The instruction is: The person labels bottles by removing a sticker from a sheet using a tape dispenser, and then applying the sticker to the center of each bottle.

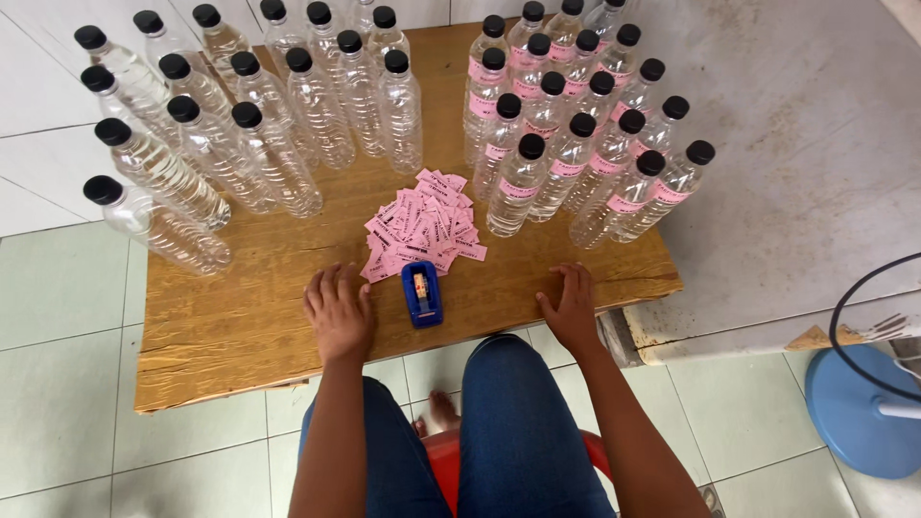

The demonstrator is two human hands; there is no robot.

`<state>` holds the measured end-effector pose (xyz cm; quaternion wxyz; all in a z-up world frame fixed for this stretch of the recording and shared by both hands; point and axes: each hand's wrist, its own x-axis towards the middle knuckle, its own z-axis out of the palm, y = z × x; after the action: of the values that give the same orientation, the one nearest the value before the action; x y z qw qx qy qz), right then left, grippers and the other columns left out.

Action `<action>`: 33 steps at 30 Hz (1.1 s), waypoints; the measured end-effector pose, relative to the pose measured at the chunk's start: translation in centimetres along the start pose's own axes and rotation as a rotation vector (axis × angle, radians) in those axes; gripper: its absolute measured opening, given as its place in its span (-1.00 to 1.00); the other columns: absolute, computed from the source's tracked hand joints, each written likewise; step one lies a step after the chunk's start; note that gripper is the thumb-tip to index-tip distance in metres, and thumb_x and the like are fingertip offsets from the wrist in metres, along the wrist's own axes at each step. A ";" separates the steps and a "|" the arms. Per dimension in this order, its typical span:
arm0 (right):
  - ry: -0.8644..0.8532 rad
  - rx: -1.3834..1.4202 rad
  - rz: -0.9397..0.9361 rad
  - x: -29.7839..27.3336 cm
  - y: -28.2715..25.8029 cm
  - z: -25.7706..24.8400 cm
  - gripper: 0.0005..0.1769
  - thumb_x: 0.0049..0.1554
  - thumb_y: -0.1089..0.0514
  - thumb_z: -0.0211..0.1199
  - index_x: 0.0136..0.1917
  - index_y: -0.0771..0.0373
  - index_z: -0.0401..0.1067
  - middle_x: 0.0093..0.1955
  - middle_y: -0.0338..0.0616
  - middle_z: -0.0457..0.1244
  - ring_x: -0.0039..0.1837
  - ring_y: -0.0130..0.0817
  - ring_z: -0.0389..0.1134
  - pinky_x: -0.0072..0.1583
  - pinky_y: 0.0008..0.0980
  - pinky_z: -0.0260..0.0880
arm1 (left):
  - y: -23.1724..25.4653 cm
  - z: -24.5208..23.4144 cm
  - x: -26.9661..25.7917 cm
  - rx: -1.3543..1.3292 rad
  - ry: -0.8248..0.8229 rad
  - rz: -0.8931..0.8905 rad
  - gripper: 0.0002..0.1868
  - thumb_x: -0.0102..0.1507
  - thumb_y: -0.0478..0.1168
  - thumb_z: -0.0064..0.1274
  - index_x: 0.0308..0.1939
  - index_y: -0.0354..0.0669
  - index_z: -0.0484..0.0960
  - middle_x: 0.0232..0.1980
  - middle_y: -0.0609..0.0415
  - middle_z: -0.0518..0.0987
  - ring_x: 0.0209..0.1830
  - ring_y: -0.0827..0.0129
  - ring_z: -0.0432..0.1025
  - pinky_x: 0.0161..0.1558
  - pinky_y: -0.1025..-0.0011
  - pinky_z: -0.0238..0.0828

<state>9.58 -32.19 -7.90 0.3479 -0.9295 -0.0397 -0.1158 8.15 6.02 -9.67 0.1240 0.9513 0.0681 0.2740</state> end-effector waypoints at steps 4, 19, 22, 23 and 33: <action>-0.028 -0.082 -0.088 -0.4 -2.3 1.5 -0.52 0.14 0.18 0.22 0.32 0.09 0.22 0.30 -0.03 0.08 0.47 0.08 0.06 0.49 0.07 -0.03 | 0.0 -0.3 0.1 -0.024 -0.051 -0.009 -0.56 0.38 0.13 -0.19 0.30 0.18 0.43 0.29 0.11 0.39 0.43 0.11 0.18 0.40 -0.03 0.03; -0.334 0.505 0.176 -0.4 -14.3 7.2 -0.64 0.34 -0.09 0.06 0.01 0.24 0.45 0.17 0.01 0.18 0.40 0.03 0.22 0.41 0.05 0.17 | -0.7 0.6 -0.3 -0.066 -0.032 0.076 -0.63 0.37 0.13 -0.13 0.18 0.17 0.50 0.21 0.21 0.46 0.37 0.27 0.23 0.41 0.11 0.04; -0.424 0.423 0.265 0.1 -15.7 7.0 -0.45 0.33 -0.27 -0.04 0.05 0.16 0.57 0.23 0.16 0.16 0.45 0.25 0.11 0.48 0.03 0.01 | -0.8 0.4 -0.4 -0.071 -0.023 0.084 -0.63 0.37 0.13 -0.13 0.16 0.15 0.51 0.19 0.21 0.47 0.36 0.27 0.25 0.41 0.11 0.06; -0.428 0.399 0.291 0.2 -15.8 7.4 -0.43 0.31 -0.30 -0.04 0.03 0.12 0.60 0.22 0.19 0.18 0.43 0.28 0.12 0.48 0.02 0.01 | -0.9 0.3 -0.5 -0.070 -0.022 0.089 -0.63 0.37 0.13 -0.13 0.16 0.15 0.51 0.18 0.21 0.47 0.35 0.27 0.25 0.41 0.11 0.06; -0.495 0.416 0.393 1.3 -14.8 9.4 -0.32 0.27 -0.35 -0.16 -0.06 0.07 0.67 0.17 0.04 0.38 0.46 0.02 0.18 0.57 -0.11 -0.45 | -0.7 0.5 -0.2 -0.081 0.015 0.124 -0.65 0.36 0.11 -0.10 0.13 0.13 0.53 0.14 0.20 0.48 0.32 0.26 0.28 0.38 0.11 0.10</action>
<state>10.35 -14.89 -5.03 0.5246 -0.8288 0.0339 0.1916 8.21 6.55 -10.37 0.1449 0.9457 -0.0010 0.2908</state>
